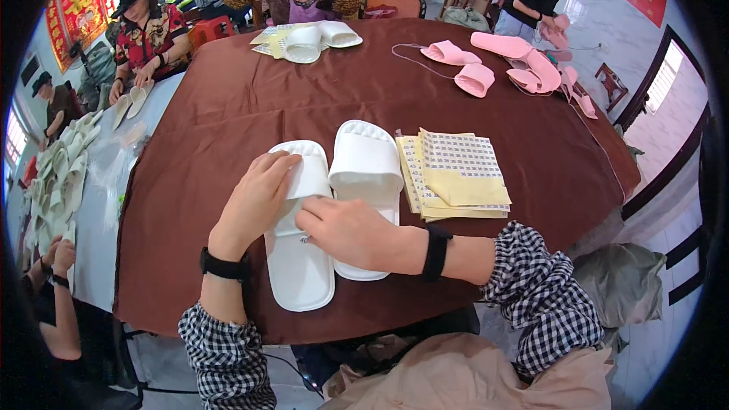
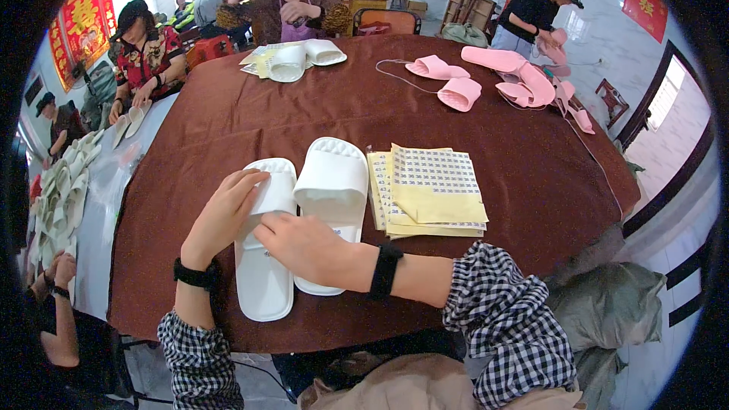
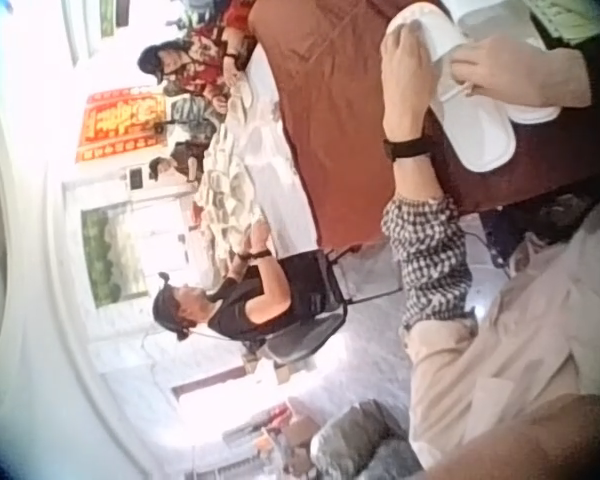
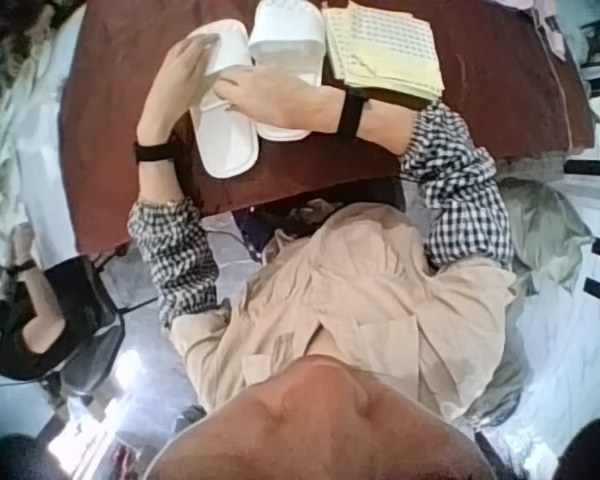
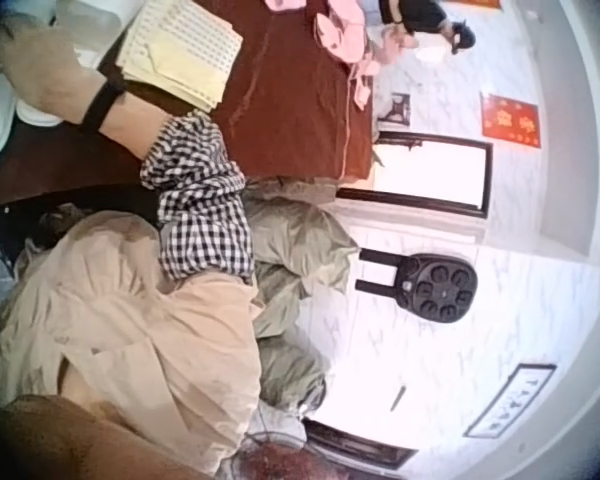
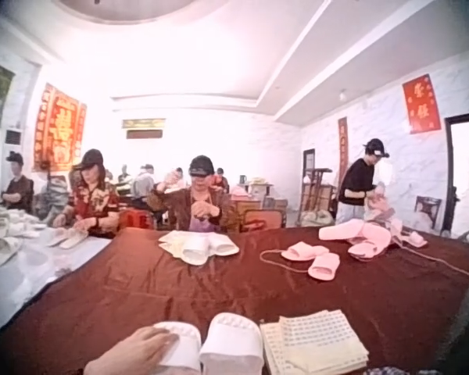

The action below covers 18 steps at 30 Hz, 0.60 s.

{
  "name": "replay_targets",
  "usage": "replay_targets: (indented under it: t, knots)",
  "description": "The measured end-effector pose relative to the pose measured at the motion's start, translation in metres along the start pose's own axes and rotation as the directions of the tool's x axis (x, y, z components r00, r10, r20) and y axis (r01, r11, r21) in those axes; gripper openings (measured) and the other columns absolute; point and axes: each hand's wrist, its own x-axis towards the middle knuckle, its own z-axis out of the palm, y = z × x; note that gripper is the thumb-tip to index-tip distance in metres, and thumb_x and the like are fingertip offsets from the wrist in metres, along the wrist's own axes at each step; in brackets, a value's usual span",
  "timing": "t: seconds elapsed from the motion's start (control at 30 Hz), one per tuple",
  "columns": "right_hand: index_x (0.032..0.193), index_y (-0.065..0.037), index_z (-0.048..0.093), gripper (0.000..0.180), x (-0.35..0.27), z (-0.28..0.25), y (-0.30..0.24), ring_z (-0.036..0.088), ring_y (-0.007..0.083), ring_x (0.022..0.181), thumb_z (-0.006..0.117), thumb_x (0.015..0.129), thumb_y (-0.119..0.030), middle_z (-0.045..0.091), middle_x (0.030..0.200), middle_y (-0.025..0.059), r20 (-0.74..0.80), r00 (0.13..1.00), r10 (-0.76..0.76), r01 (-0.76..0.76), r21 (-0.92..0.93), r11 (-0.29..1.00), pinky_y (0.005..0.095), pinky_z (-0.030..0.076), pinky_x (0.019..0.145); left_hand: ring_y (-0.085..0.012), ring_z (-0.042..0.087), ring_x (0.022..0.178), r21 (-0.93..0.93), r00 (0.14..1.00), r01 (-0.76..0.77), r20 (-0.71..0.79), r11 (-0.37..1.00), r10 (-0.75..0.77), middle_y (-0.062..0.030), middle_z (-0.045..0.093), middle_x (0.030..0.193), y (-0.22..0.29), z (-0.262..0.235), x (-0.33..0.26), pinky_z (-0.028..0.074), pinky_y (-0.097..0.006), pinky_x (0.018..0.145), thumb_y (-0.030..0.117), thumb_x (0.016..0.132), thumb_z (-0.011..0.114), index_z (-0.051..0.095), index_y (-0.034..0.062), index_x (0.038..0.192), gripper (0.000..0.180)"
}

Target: Inspecting pairs of white sandals for defects, checking size labels, and removing small debris in a manufacturing workshop.

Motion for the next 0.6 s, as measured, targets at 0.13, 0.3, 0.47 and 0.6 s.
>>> replay_targets:
  t: [0.13, 0.3, 0.47, 0.6]
  knots:
    - [0.099, -0.005, 0.057, 0.014, -0.008, -0.02, -0.007, 0.068, 0.0306, 0.089, 0.067, 0.091, -0.011, 0.06, 0.095, 0.0106, -0.031, 0.999, -0.004, 0.005, 0.028, 1.0, 0.0404, 0.057, 0.07, -0.0367, 0.055, 0.13, 0.014, 1.0, 0.009, -0.009, 1.0, -0.009, -0.0195, 0.06, 0.136, -0.003, -0.001, -0.004, 0.044, -0.043, 0.111, 0.01, 0.103, 0.052, 0.062, 0.0019, 0.133, 0.032]
    - [0.101, -0.005, 0.058, 0.013, -0.019, -0.08, 0.0, 0.069, 0.0337, 0.088, 0.064, 0.089, -0.006, 0.063, 0.097, 0.0131, -0.095, 0.995, 0.039, -0.034, 0.048, 0.998, 0.0417, 0.057, 0.069, -0.0372, 0.055, 0.131, 0.037, 0.999, -0.034, -0.025, 0.999, 0.035, -0.0199, 0.06, 0.137, -0.001, 0.002, 0.0, 0.045, -0.042, 0.111, 0.011, 0.103, 0.053, 0.062, 0.0018, 0.132, 0.032]
    - [0.103, -0.005, 0.062, 0.014, -0.033, -0.12, 0.009, 0.068, 0.0372, 0.087, 0.065, 0.09, 0.0, 0.066, 0.096, 0.0153, -0.201, 0.967, 0.158, -0.123, 0.178, 0.976, 0.0421, 0.055, 0.07, -0.0365, 0.055, 0.131, 0.063, 1.0, 0.001, -0.008, 0.998, -0.001, -0.0187, 0.061, 0.137, 0.002, -0.002, -0.001, 0.045, -0.042, 0.11, 0.014, 0.103, 0.054, 0.062, 0.003, 0.133, 0.032]
    - [0.102, -0.001, 0.063, 0.015, -0.048, -0.145, 0.018, 0.069, 0.0347, 0.086, 0.065, 0.089, 0.006, 0.066, 0.094, 0.0156, -0.21, 0.961, 0.179, -0.154, 0.133, 0.979, 0.0402, 0.054, 0.072, -0.0363, 0.056, 0.13, 0.091, 1.0, -0.02, -0.02, 0.996, 0.022, -0.0181, 0.061, 0.137, 0.0, -0.002, -0.002, 0.046, -0.043, 0.11, 0.014, 0.104, 0.054, 0.062, 0.0034, 0.133, 0.032]
